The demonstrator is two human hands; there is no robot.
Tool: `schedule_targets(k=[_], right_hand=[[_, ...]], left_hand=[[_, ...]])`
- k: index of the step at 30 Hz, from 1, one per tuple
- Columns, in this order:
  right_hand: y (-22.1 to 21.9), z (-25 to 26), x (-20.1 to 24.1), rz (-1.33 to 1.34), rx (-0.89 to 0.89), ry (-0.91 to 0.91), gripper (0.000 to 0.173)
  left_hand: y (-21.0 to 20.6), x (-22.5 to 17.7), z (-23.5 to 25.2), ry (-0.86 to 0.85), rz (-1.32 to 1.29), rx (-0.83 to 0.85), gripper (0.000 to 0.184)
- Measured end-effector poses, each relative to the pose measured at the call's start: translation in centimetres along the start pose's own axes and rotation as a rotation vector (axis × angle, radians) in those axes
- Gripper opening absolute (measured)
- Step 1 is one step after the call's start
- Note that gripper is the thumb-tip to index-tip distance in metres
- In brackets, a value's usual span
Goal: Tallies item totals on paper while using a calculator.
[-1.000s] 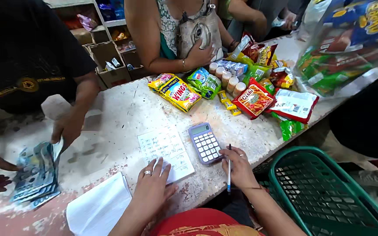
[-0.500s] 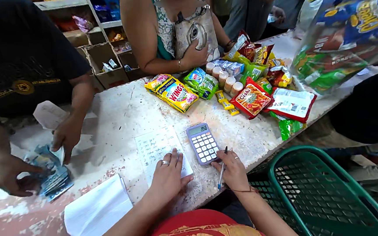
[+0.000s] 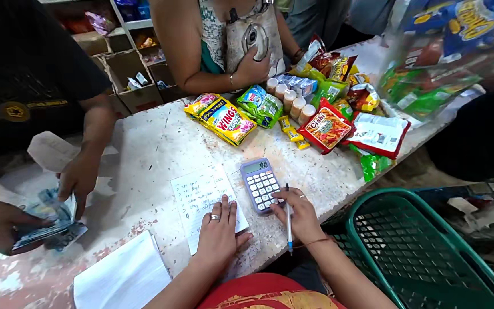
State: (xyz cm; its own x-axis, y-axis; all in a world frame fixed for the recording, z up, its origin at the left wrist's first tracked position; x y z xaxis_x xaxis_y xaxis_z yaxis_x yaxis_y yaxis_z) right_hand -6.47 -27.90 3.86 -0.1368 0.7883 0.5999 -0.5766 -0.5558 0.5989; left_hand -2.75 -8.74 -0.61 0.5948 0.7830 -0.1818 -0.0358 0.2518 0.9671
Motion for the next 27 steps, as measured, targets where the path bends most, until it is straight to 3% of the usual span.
schedule_targets(k=[4,8,16,22,27], right_hand=[[-2.7,-1.0,2.4,-0.062,0.159,0.161,0.031],[-2.0,-0.9,1.6,-0.084,-0.004,0.166,0.030],[-1.9,-3.6,2.9,-0.123,0.028,0.246,0.028],[-1.6,-3.5,2.2,-0.093,-0.010,0.230,0.027],[0.9,-2.2,-0.6,-0.080,-0.162,0.083,0.031]], left_hand=[[0.0,0.1,-0.2,-0.011,-0.001,-0.031,0.099],[0.0,0.1,-0.3,0.009,-0.009,0.056,0.099],[-0.1,-0.5,-0.6,0.013,-0.016,0.106,0.098],[-0.1,-0.8,-0.8,-0.003,0.042,0.140,0.105],[0.0,-0.8,-0.8,-0.009,0.041,0.158,0.103]])
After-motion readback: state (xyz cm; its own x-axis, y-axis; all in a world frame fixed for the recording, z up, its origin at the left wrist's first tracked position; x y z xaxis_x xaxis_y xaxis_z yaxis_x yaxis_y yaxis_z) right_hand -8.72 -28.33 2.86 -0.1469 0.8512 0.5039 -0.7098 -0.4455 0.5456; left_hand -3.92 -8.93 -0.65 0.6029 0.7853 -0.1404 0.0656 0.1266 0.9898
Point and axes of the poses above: each hand's wrist, its own z-axis towards the middle knuckle, its own y-axis out of the back of the hand, x = y × z, the point moved 8 cm from there along z, towards the middle knuckle, and after that the axes turned 15 degrees about -x, right-handed, at the moved point
